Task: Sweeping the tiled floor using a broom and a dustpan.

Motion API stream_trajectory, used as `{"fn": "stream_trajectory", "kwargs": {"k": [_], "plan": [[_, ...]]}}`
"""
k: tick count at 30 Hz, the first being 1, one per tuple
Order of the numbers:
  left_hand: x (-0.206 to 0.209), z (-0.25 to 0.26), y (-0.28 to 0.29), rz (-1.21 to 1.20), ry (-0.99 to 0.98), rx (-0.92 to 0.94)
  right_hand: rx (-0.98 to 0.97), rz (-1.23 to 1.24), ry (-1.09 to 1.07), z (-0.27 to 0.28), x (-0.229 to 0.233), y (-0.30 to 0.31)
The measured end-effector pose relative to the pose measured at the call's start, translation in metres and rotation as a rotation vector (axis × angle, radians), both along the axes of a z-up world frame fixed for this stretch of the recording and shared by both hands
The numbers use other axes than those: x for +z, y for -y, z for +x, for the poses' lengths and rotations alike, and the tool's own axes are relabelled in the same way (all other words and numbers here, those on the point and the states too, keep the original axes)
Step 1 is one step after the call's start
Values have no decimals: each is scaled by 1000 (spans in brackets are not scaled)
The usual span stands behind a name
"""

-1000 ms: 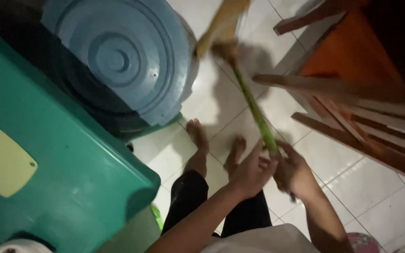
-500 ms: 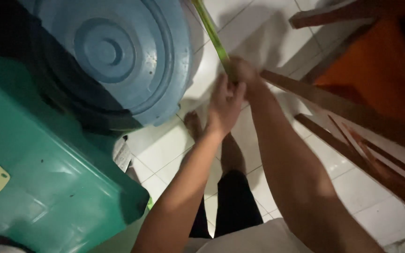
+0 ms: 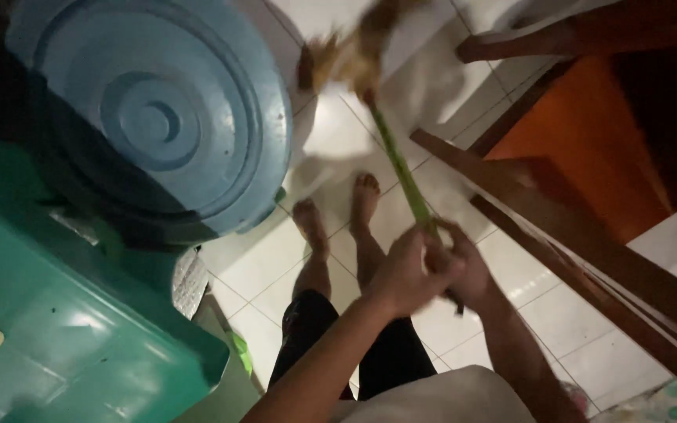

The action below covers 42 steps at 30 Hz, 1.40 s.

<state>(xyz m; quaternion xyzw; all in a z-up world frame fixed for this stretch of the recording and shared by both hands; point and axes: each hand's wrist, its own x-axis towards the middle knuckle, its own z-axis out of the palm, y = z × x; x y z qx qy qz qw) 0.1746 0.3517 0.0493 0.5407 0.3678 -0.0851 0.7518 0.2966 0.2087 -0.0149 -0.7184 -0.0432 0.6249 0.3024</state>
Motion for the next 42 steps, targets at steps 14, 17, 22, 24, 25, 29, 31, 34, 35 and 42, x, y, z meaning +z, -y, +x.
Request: {"fn": "stream_trajectory", "kwargs": {"k": [14,17,22,24,25,29,31,34,35,42], "plan": [[-148,50,-24,272,-121,155,-845,340,-571,-3,-246,-19],[-153,24,27,268,-178,72,-712,365,-494,-44,-193,23],[-166,-61,128,860,-58,80,-409,410,-314,-106,-147,104],[-177,-99,157,735,12,-137,-310,418,-228,-129,-127,128],[-177,-117,173,779,94,-427,-256,415,-194,-143,-113,137],[-91,-146,180,65,-218,-559,-442,-82,-294,-200,-41,166],[-129,-181,239,181,-24,-754,-576,-182,-319,-226,-28,205],[-85,-194,269,115,-35,-779,-561,-252,-278,-251,3,250],[-59,-189,265,-61,-238,-605,-410,-225,-199,-256,10,258],[-23,-203,299,-207,-253,-861,-488,-532,-199,-280,72,295]]}}
